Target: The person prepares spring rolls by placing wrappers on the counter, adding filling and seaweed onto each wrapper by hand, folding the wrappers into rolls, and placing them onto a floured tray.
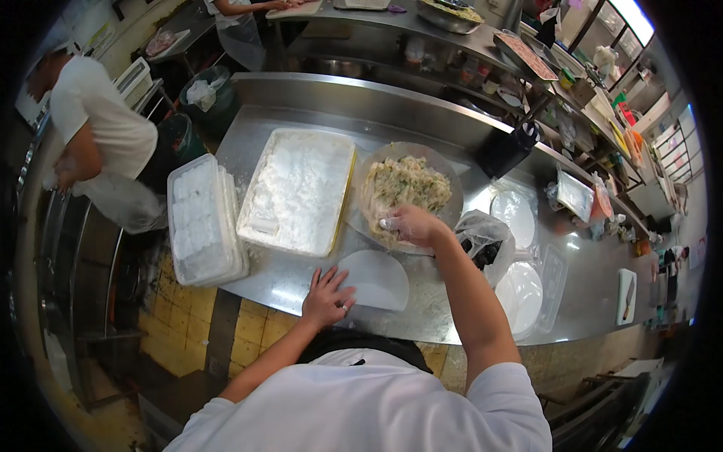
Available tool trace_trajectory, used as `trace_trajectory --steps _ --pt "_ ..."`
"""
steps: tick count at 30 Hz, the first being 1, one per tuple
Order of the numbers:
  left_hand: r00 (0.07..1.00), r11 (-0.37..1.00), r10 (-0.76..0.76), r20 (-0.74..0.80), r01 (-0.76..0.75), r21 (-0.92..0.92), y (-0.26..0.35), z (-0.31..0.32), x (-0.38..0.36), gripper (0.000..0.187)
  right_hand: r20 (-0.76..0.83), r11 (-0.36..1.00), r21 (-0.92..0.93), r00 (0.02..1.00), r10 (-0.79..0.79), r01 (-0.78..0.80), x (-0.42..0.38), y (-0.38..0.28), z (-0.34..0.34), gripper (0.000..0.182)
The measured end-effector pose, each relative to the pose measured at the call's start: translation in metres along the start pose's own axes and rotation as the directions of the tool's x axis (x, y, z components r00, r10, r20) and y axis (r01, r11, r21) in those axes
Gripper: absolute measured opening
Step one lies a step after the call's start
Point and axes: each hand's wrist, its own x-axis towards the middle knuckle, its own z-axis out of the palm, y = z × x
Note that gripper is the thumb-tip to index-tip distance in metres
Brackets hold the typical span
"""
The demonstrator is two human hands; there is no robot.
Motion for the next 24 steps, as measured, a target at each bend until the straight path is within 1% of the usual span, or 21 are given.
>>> trace_trajectory --steps 3,4,6,7,8,10,13,14,17,20,23,24 --pt "0.999 0.998 -0.027 -0.028 0.026 -0.059 -0.005 0.005 -0.003 0.032 0.014 0.998 -0.060 1.000 0.016 -0.015 -0.043 -0.006 0.040 0.033" --pt "0.999 0.997 -0.038 -0.012 0.037 -0.066 -0.004 0.004 -0.003 0.033 0.117 0.998 -0.013 0.992 -0.054 0.056 -0.045 0.009 0.051 0.033" --pt "0.998 0.995 -0.057 0.014 0.058 -0.078 -0.002 0.000 0.001 0.034 0.128 0.960 -0.237 0.985 -0.118 0.146 -0.052 0.032 0.071 0.032" --pt "0.998 0.995 -0.060 0.022 0.061 -0.080 -0.002 -0.001 0.001 0.033 0.138 0.919 -0.346 0.979 -0.151 0.191 -0.054 0.043 0.081 0.032" --pt "0.998 0.995 -0.061 0.028 0.063 -0.082 -0.001 -0.003 0.002 0.032 0.112 0.863 -0.445 0.971 -0.213 0.241 -0.054 0.056 0.093 0.031" --pt "0.997 0.994 -0.062 0.036 0.065 -0.090 -0.002 -0.003 0.002 0.031 0.082 0.711 -0.629 0.937 -0.341 0.314 -0.051 0.085 0.119 0.029" --pt "0.997 0.992 -0.067 0.046 0.072 -0.108 -0.006 0.000 0.001 0.031 -0.002 0.546 -0.778 0.868 -0.496 0.310 -0.050 0.117 0.154 0.024" --pt "0.996 0.990 -0.071 0.052 0.076 -0.117 -0.005 -0.001 0.001 0.031 -0.076 0.534 -0.800 0.835 -0.545 0.275 -0.053 0.125 0.164 0.017" --pt "0.996 0.989 -0.070 0.062 0.077 -0.127 -0.006 -0.003 0.000 0.032 -0.102 0.491 -0.810 0.747 -0.657 0.321 -0.076 0.114 0.175 0.015" --pt "0.995 0.987 -0.069 0.071 0.078 -0.138 -0.004 -0.006 0.002 0.031 -0.086 0.414 -0.876 0.766 -0.637 0.246 -0.089 0.120 0.171 0.015" --pt "0.995 0.987 -0.066 0.080 0.077 -0.143 -0.004 -0.007 0.002 0.031 -0.118 0.477 -0.839 0.767 -0.631 0.263 -0.083 0.144 0.166 0.016" --pt "0.995 0.987 -0.064 0.082 0.075 -0.143 -0.004 -0.008 0.002 0.031 -0.166 0.503 -0.827 0.746 -0.644 0.250 -0.085 0.142 0.168 0.014"
